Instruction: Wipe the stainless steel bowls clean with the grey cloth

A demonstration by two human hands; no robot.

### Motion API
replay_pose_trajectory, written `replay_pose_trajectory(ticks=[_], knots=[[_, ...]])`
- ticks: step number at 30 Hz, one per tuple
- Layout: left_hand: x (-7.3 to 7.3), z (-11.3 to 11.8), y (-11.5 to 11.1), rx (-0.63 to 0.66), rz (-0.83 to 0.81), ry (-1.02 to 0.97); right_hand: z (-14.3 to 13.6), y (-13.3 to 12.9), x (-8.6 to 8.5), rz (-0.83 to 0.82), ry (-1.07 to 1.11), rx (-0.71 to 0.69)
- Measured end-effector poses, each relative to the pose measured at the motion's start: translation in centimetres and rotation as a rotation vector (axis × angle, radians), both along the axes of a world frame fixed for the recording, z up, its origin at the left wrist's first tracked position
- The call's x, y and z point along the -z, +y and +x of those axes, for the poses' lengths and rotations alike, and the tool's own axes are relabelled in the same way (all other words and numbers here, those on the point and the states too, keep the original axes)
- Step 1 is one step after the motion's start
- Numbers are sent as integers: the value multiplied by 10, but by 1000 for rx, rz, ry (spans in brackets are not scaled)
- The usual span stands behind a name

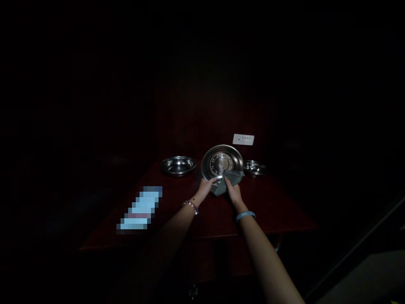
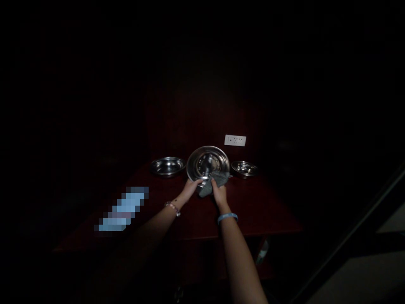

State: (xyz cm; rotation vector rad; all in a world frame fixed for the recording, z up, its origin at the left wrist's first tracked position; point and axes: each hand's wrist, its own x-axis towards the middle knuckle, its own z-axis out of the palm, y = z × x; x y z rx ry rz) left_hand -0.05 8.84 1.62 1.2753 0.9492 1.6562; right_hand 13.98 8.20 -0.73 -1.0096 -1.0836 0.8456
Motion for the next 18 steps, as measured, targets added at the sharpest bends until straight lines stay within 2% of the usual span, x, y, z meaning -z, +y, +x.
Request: replay_pose_trajectory(ticks=[5, 18], knots=[[-4, -4, -7, -40, -150, -101, 2, 5, 6, -13, -38, 5], [-5, 2, -4, -65, -37, -23, 7, 2, 6, -26, 10, 18]])
